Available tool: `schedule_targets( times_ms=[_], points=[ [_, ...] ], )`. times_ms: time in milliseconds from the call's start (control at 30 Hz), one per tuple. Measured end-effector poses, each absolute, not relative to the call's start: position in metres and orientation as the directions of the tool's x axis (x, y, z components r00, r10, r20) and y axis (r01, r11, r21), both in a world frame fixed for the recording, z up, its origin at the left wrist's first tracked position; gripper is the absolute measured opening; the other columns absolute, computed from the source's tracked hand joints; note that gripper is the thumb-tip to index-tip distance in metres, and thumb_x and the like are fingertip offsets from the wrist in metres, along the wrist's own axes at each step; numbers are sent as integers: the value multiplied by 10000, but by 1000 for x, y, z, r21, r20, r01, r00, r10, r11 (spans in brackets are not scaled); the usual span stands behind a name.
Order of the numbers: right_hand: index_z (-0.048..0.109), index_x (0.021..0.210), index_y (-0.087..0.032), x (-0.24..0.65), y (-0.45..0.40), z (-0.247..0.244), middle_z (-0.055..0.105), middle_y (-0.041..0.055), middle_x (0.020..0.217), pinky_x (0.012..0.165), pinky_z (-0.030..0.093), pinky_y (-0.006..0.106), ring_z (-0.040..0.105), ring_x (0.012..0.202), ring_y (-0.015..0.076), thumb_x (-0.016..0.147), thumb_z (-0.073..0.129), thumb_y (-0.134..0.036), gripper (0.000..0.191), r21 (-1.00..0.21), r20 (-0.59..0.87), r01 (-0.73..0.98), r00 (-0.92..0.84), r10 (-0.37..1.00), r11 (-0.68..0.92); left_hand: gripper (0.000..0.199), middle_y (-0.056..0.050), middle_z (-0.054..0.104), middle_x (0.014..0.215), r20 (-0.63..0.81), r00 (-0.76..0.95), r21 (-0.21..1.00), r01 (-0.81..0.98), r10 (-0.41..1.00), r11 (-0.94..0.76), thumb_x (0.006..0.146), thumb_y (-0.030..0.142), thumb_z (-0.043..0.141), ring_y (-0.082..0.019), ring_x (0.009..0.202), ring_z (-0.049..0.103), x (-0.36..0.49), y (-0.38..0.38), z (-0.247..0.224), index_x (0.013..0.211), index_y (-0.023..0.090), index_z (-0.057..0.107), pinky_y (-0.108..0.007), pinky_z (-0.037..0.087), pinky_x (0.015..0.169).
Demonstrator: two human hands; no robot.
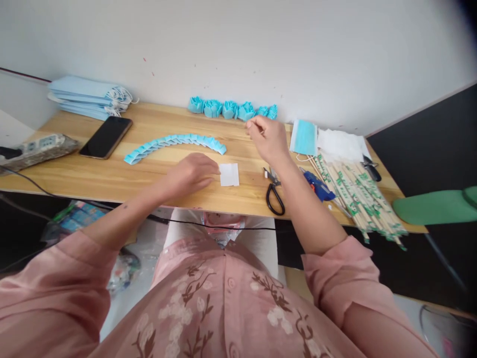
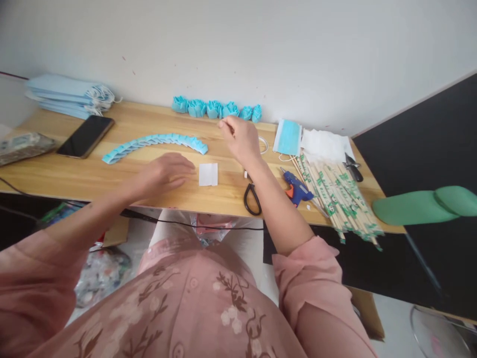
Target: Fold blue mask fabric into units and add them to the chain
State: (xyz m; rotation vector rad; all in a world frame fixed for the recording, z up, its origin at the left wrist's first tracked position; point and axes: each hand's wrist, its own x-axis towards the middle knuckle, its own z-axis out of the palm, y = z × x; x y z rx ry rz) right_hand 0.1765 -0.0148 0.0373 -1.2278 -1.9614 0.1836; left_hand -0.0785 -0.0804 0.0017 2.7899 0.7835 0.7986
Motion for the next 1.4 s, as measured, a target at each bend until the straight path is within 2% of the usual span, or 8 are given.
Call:
schedule_targets(
  times_ms=[167, 333, 500, 700, 867, 967, 1167, 1400],
  points=[
    [727, 924, -187, 168, -50, 43, 734, 25, 850, 713, 406, 290, 626, 774, 165, 967, 491, -273, 254, -411, 316, 720, -463, 828, 559, 293, -174, 691, 1256, 349, 768, 229, 486, 537, -843, 935, 224, 558, -296, 1153, 652, -47, -86, -18, 1181, 136, 690, -480, 509, 998],
    [678, 1210, -163, 173, -90, 9, 730, 112, 1164, 850, 451, 340, 637, 1024, 230, 977, 473, -178, 311, -239, 131, 748, -607, 784, 620, 343, -197, 647, 1330, 340, 736, 209, 547, 585, -811, 939, 251, 565, -314, 1226, 618, -47, -94, -34, 1244, 125, 655, -515, 482, 1058],
    [702, 1148, -127, 176, -136, -2, 712, 130, 1056, 843, 459, 387, 610, 961, 262, 972, 478, -142, 285, -71, 99, 726, -677, 729, 684, 257, -183, 716, 1226, 415, 780, 274, 383, 468, -882, 946, 315, 589, -297, 1152, 675, -78, -101, -37, 1077, 138, 721, -470, 526, 1013],
    [718, 1042, -151, 183, -154, -3, 707, 108, 992, 826, 473, 376, 594, 908, 237, 993, 542, -324, 252, -171, 219, 627, -728, 650, 760, 158, -142, 757, 1168, 450, 767, 409, 278, 457, -869, 938, 288, 626, -253, 1149, 694, -96, -99, -31, 968, 186, 743, -419, 510, 1035],
    [653, 1209, -153, 177, -127, -11, 688, 132, 1186, 925, 465, 417, 573, 1060, 263, 987, 520, -207, 265, -131, 293, 628, -715, 635, 767, 151, -93, 774, 1148, 435, 765, 450, 272, 475, -851, 945, 324, 633, -232, 1191, 683, -98, -92, -36, 959, 229, 751, -438, 435, 1115],
    [692, 1087, -166, 170, -118, -14, 715, 109, 1082, 878, 458, 406, 572, 1014, 259, 1007, 475, -209, 235, -111, 263, 643, -717, 646, 758, 159, -92, 773, 1140, 468, 749, 429, 273, 470, -861, 939, 345, 645, -234, 1184, 680, -98, -96, -31, 914, 223, 744, -435, 436, 1100],
    [705, 1001, -184, 167, -141, -13, 731, 89, 983, 808, 426, 398, 562, 945, 250, 1010, 478, -221, 231, -127, 265, 655, -701, 662, 745, 250, -111, 752, 983, 526, 624, 407, 412, 578, -815, 919, 400, 667, -213, 894, 678, -85, -144, -17, 1006, 172, 718, -345, 512, 789],
    [679, 990, -224, 169, -169, -18, 748, 67, 1068, 807, 427, 404, 593, 974, 246, 993, 497, -198, 184, -219, 248, 671, -664, 705, 708, 165, -89, 730, 1006, 466, 463, 429, 627, 754, -651, 959, 299, 601, -219, 936, 632, -70, -189, -40, 1016, 198, 719, -384, 494, 842]
  ],
)
